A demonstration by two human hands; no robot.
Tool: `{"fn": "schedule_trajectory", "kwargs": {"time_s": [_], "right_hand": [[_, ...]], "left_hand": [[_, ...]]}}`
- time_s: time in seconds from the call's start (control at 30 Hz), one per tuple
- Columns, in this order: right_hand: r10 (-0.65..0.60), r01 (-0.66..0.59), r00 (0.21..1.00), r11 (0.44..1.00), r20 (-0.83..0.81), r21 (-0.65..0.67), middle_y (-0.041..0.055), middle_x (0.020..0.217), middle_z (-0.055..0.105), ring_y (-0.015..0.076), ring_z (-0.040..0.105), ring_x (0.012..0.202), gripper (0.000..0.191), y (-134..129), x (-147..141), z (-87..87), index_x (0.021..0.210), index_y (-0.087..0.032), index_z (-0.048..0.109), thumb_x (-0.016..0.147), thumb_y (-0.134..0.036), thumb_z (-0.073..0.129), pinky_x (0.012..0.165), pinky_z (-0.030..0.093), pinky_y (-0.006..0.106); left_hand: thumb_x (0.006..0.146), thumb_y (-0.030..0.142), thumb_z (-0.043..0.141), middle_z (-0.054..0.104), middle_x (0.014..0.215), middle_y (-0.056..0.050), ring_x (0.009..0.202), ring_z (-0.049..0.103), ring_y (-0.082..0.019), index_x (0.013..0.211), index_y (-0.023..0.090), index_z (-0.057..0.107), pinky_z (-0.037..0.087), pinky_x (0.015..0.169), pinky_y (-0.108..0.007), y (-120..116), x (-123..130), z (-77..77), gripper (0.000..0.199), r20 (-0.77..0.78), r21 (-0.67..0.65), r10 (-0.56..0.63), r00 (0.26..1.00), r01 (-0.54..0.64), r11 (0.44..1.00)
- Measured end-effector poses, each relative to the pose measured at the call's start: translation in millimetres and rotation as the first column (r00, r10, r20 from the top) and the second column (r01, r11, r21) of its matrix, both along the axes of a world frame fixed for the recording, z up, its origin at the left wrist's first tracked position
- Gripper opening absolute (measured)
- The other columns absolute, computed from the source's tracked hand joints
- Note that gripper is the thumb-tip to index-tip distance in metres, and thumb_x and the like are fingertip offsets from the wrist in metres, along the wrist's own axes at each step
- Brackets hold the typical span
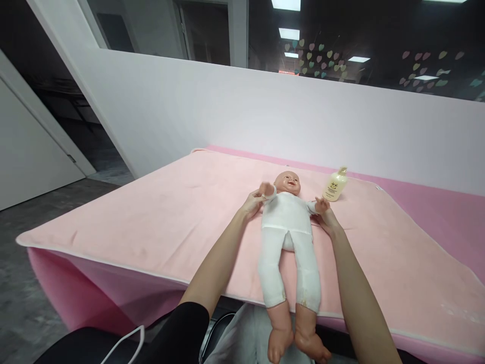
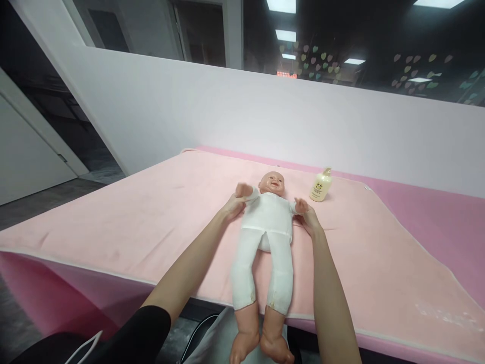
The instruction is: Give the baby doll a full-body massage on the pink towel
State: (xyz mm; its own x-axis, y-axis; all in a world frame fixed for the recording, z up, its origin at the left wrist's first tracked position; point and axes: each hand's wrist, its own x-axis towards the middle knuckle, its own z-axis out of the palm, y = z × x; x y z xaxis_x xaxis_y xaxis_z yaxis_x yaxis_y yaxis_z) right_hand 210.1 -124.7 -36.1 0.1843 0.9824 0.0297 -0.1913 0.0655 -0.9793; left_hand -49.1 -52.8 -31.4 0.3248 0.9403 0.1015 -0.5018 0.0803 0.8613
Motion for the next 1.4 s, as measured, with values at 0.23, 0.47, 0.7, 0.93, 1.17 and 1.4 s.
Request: {"fn": "schedule_trajectory", "kwargs": {"time_s": [0.23, 0.47, 0.7, 0.93, 1.17, 1.4], "right_hand": [[-0.385, 0.497, 0.684, 0.868, 0.62, -0.01, 0.0055, 0.064, 0.059, 0.0194, 0.056, 0.064, 0.026, 21, -22, -10.7, 0.069, -0.018, 0.059, 0.065, -0.044, 0.057, 0.054, 0.04, 0.027], [-0.175, 0.187, 0.977, 0.978, 0.124, -0.096, -0.0021, 0.055, 0.054, 0.0094, 0.043, 0.042, 0.028, 12, -9, -5.1, 0.076, -0.018, 0.06, 0.054, -0.032, 0.069, 0.04, 0.034, 0.022], [0.02, -0.022, 0.999, 0.999, -0.047, -0.044, 0.0022, 0.088, 0.064, 0.0155, 0.059, 0.072, 0.029, -1, -2, 1.3, 0.074, -0.019, 0.063, 0.048, -0.026, 0.073, 0.058, 0.048, 0.025], [-0.306, 0.367, 0.815, 0.93, 0.491, -0.03, 0.0023, 0.065, 0.059, 0.0169, 0.054, 0.06, 0.028, 18, -14, -9.3, 0.077, -0.02, 0.059, 0.063, -0.043, 0.059, 0.053, 0.039, 0.027], [-0.238, 0.294, 0.899, 0.95, 0.368, -0.104, -0.0006, 0.054, 0.053, 0.0127, 0.046, 0.047, 0.025, 15, -11, -7.0, 0.074, -0.018, 0.058, 0.061, -0.039, 0.064, 0.044, 0.034, 0.023], [0.071, -0.072, 0.997, 0.996, -0.022, -0.047, 0.0028, 0.085, 0.064, 0.0139, 0.058, 0.067, 0.022, -7, -1, 8.2, 0.066, -0.018, 0.061, 0.047, -0.023, 0.072, 0.055, 0.047, 0.023]], "left_hand": [[0.061, 0.046, 0.072, 0.056, 0.054, 0.0, 0.05, 0.048, -0.01, 0.07, 0.012, 0.065, 0.035, 0.049, -0.022, 7, 22, -9.4, 0.036, -0.253, -0.008, 0.309, 0.917, -0.321, 0.947], [0.052, 0.019, 0.075, 0.066, 0.078, -0.003, 0.067, 0.059, -0.014, 0.092, 0.016, 0.065, 0.045, 0.066, -0.025, 7, 11, -3.8, 0.042, -0.003, -0.053, 0.038, 0.999, -0.038, 0.998], [0.047, 0.004, 0.065, 0.066, 0.084, -0.001, 0.081, 0.061, -0.017, 0.06, 0.016, 0.061, 0.046, 0.073, -0.027, 0, 1, -3.0, 0.018, 0.062, -0.023, -0.003, 0.998, 0.004, 1.0], [0.056, 0.026, 0.074, 0.066, 0.076, -0.002, 0.069, 0.058, -0.015, 0.092, 0.015, 0.067, 0.043, 0.063, -0.025, 1, 22, -6.0, 0.038, -0.029, -0.057, 0.188, 0.982, -0.189, 0.98], [0.059, 0.032, 0.072, 0.061, 0.061, -0.001, 0.061, 0.056, -0.014, 0.076, 0.014, 0.063, 0.041, 0.059, -0.025, 4, 23, -7.3, 0.027, -0.081, -0.137, 0.237, 0.968, -0.247, 0.959], [0.054, 0.01, 0.055, 0.062, 0.071, -0.002, 0.074, 0.06, -0.016, 0.058, 0.016, 0.057, 0.047, 0.076, -0.028, 8, 9, -1.3, 0.008, 0.113, -0.195, 0.054, 0.992, -0.031, 0.98]]}}
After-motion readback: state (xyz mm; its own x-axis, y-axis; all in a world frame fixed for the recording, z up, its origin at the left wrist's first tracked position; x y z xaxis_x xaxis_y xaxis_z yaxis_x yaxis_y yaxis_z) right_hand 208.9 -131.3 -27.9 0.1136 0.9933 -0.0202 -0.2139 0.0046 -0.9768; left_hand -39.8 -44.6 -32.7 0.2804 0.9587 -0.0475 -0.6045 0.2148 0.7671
